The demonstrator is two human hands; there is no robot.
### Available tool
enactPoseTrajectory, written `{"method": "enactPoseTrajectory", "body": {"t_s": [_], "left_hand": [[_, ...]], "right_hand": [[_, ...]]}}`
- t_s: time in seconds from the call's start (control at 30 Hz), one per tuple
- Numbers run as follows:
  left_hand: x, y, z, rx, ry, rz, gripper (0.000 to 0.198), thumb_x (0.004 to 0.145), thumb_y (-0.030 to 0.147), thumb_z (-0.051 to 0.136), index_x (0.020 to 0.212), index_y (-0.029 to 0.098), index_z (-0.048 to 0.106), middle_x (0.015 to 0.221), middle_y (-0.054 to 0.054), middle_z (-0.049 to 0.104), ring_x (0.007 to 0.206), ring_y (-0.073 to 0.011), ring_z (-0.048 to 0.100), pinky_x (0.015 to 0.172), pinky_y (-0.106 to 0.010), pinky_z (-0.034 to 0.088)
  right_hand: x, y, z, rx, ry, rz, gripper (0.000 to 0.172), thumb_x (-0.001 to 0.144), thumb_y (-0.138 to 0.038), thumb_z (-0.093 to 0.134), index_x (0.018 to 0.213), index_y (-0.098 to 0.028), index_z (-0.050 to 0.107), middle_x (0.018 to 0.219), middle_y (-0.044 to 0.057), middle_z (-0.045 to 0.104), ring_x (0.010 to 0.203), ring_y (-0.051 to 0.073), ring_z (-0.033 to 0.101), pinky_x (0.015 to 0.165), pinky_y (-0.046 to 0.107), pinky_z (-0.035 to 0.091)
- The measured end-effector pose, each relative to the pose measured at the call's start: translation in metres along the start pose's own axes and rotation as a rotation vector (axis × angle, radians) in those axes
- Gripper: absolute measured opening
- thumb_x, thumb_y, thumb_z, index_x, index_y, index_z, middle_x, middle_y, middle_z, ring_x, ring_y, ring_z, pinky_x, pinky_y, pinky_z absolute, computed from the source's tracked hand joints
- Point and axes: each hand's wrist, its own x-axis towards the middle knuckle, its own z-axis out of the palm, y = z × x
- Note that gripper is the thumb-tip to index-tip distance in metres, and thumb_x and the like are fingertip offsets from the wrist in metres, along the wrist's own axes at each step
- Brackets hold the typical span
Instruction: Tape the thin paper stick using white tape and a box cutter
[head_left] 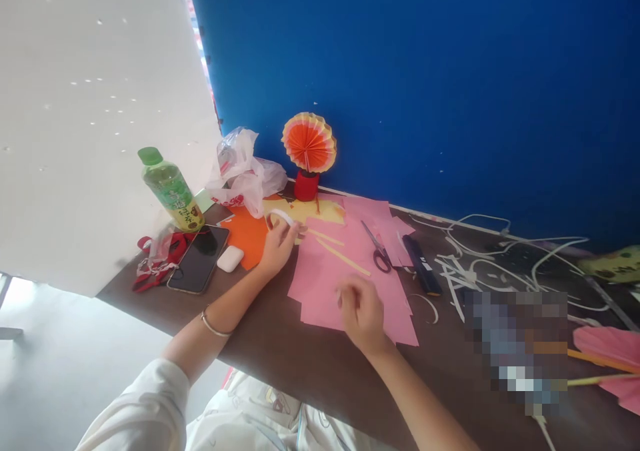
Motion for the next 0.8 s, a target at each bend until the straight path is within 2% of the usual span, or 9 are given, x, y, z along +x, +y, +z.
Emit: {"method": "enactPoseTrajectory", "body": {"t_s": [0.1, 0.2, 0.33, 0.4, 0.43, 0.5, 0.57, 0.6, 0.8], "left_hand": [[0.007, -0.002, -0.010, 0.565, 0.008, 0.183, 0.030, 0.088, 0.031, 0.035, 0.082, 0.014, 0.059, 0.093, -0.013, 0.064, 0.087, -0.0215, 0.061, 0.086, -0.039, 0.042], [0.013, -0.004, -0.022, 0.814, 0.000, 0.209, 0.023, 0.081, 0.025, 0.043, 0.074, 0.012, 0.060, 0.084, -0.016, 0.060, 0.092, -0.0284, 0.057, 0.094, -0.048, 0.033], [0.009, 0.000, -0.025, 1.079, 0.057, 0.184, 0.027, 0.077, 0.028, 0.047, 0.083, 0.007, 0.063, 0.092, -0.020, 0.057, 0.094, -0.0343, 0.054, 0.084, -0.049, 0.038], [0.000, 0.008, -0.017, 0.977, 0.120, 0.238, 0.032, 0.077, 0.031, 0.049, 0.096, 0.008, 0.062, 0.103, -0.020, 0.056, 0.101, -0.0337, 0.051, 0.085, -0.047, 0.038], [-0.007, 0.013, -0.010, 0.850, 0.064, 0.263, 0.033, 0.078, 0.032, 0.049, 0.100, 0.010, 0.061, 0.104, -0.017, 0.057, 0.099, -0.0299, 0.052, 0.085, -0.043, 0.039], [-0.021, 0.024, 0.006, 0.487, -0.197, 0.184, 0.030, 0.082, 0.035, 0.046, 0.096, 0.015, 0.062, 0.093, -0.010, 0.062, 0.083, -0.0204, 0.057, 0.076, -0.033, 0.044], [-0.035, 0.033, 0.020, 0.159, -0.542, -0.001, 0.030, 0.082, 0.040, 0.049, 0.090, 0.016, 0.065, 0.089, -0.008, 0.066, 0.079, -0.0175, 0.059, 0.074, -0.030, 0.046], [-0.040, 0.036, 0.026, 0.029, -0.622, -0.083, 0.031, 0.080, 0.042, 0.053, 0.089, 0.015, 0.065, 0.088, -0.008, 0.067, 0.079, -0.0172, 0.060, 0.075, -0.029, 0.046], [-0.047, 0.036, 0.034, -0.388, -0.737, -0.460, 0.036, 0.068, 0.043, 0.068, 0.084, 0.011, 0.068, 0.072, -0.006, 0.068, 0.069, -0.0137, 0.060, 0.077, -0.031, 0.046]], "right_hand": [[0.009, 0.010, -0.001, 0.125, 0.077, 0.220, 0.009, 0.088, -0.024, 0.042, 0.083, -0.021, 0.047, 0.065, -0.002, 0.054, 0.041, 0.007, 0.041, 0.040, 0.020, 0.037], [0.015, 0.015, -0.005, 0.225, 0.060, 0.316, 0.012, 0.088, -0.029, 0.045, 0.080, -0.020, 0.048, 0.060, -0.004, 0.052, 0.040, 0.006, 0.040, 0.038, 0.019, 0.035], [0.020, 0.018, -0.009, 0.276, 0.115, 0.398, 0.014, 0.085, -0.031, 0.050, 0.077, -0.019, 0.047, 0.067, -0.003, 0.056, 0.040, 0.005, 0.040, 0.039, 0.019, 0.034], [0.020, 0.020, -0.010, 0.256, 0.133, 0.424, 0.015, 0.084, -0.032, 0.052, 0.076, -0.019, 0.048, 0.068, -0.002, 0.057, 0.041, 0.005, 0.040, 0.039, 0.019, 0.035], [0.020, 0.021, -0.010, 0.233, 0.137, 0.431, 0.015, 0.083, -0.032, 0.052, 0.077, -0.019, 0.049, 0.068, -0.002, 0.057, 0.042, 0.005, 0.040, 0.040, 0.019, 0.035], [0.019, 0.023, -0.009, 0.170, 0.137, 0.428, 0.016, 0.082, -0.033, 0.053, 0.077, -0.018, 0.051, 0.066, -0.002, 0.055, 0.044, 0.006, 0.043, 0.041, 0.019, 0.036], [0.017, 0.024, -0.008, 0.123, 0.143, 0.414, 0.016, 0.081, -0.034, 0.054, 0.077, -0.018, 0.051, 0.064, -0.002, 0.055, 0.047, 0.008, 0.047, 0.044, 0.020, 0.039], [0.017, 0.023, -0.007, 0.117, 0.146, 0.409, 0.016, 0.081, -0.034, 0.054, 0.077, -0.019, 0.051, 0.063, -0.002, 0.054, 0.049, 0.009, 0.049, 0.045, 0.020, 0.040], [0.018, 0.020, -0.006, 0.143, 0.137, 0.443, 0.019, 0.079, -0.038, 0.054, 0.078, -0.019, 0.051, 0.067, 0.000, 0.056, 0.059, 0.012, 0.056, 0.057, 0.024, 0.047]]}}
